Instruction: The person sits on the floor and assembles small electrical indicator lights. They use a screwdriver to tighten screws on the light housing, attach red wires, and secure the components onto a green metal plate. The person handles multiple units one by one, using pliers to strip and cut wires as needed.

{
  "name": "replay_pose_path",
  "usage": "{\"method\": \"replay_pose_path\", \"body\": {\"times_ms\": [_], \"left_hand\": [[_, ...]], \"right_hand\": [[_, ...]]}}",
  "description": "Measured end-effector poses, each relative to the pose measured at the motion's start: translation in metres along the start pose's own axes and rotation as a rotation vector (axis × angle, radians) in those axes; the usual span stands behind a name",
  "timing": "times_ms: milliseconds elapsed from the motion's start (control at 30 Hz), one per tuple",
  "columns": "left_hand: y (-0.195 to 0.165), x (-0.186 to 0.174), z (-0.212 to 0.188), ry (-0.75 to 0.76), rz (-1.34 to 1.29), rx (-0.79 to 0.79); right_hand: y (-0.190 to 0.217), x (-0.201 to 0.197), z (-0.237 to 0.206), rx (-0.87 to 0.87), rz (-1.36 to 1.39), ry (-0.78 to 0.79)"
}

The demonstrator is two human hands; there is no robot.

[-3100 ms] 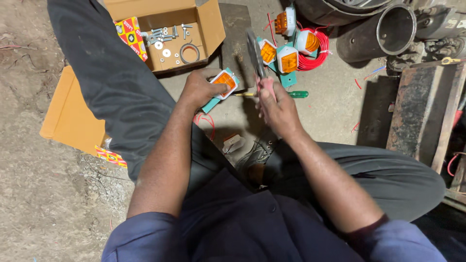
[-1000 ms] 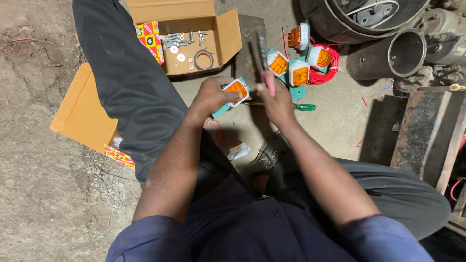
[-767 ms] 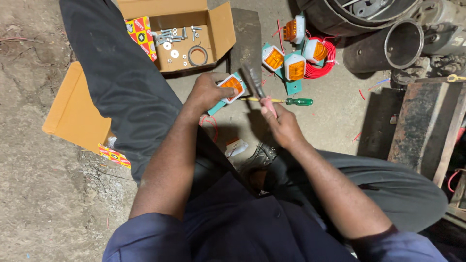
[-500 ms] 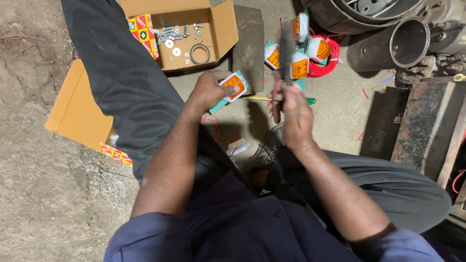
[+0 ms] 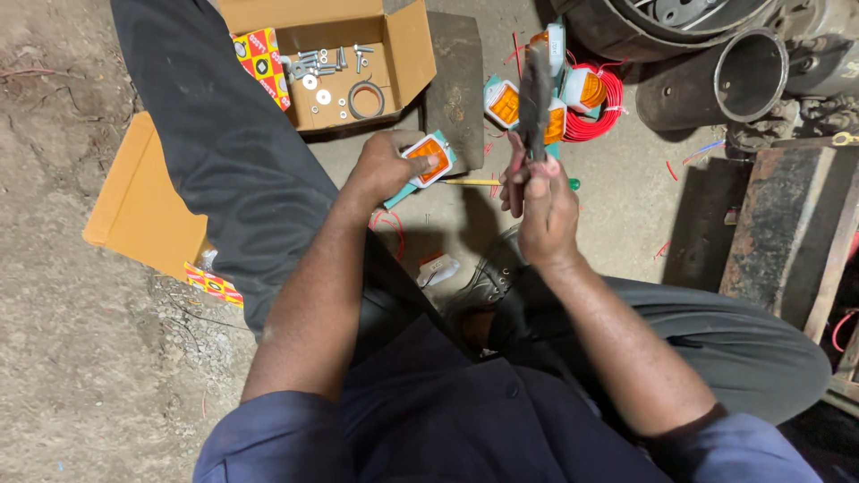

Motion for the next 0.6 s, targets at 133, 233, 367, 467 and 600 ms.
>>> {"method": "replay_pose_path", "body": {"times_ms": [133, 233, 367, 467, 600], "left_hand": [[0.003, 0.0, 0.001, 0.001, -0.02, -0.045], [0.005, 0.002, 0.002, 0.002, -0.088, -0.057], [0.003, 0.001, 0.001, -0.007, -0.035, -0.021], [0.005, 0.002, 0.001, -0.006, -0.037, -0.055], [0.008, 0.003, 0.001, 0.001, -0.06, -0.102]], "right_hand": [[-0.028, 0.027, 0.002, 0.142, -0.182, 0.186], [-0.034, 0.027, 0.008, 0.188, -0.412, 0.321], [-0.008, -0.002, 0.011, 0.121, -0.092, 0.071], [0.008, -0.006, 0.008, -0.083, 0.147, -0.064], [-0.007, 0.038, 0.005, -0.182, -0.487, 0.243]]}}
Point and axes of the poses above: each hand's wrist, its own z-axis towards the middle knuckle, its own x-axis out of the palm, y = z × x, the point moved 8 cm from there along z, towards the middle knuckle
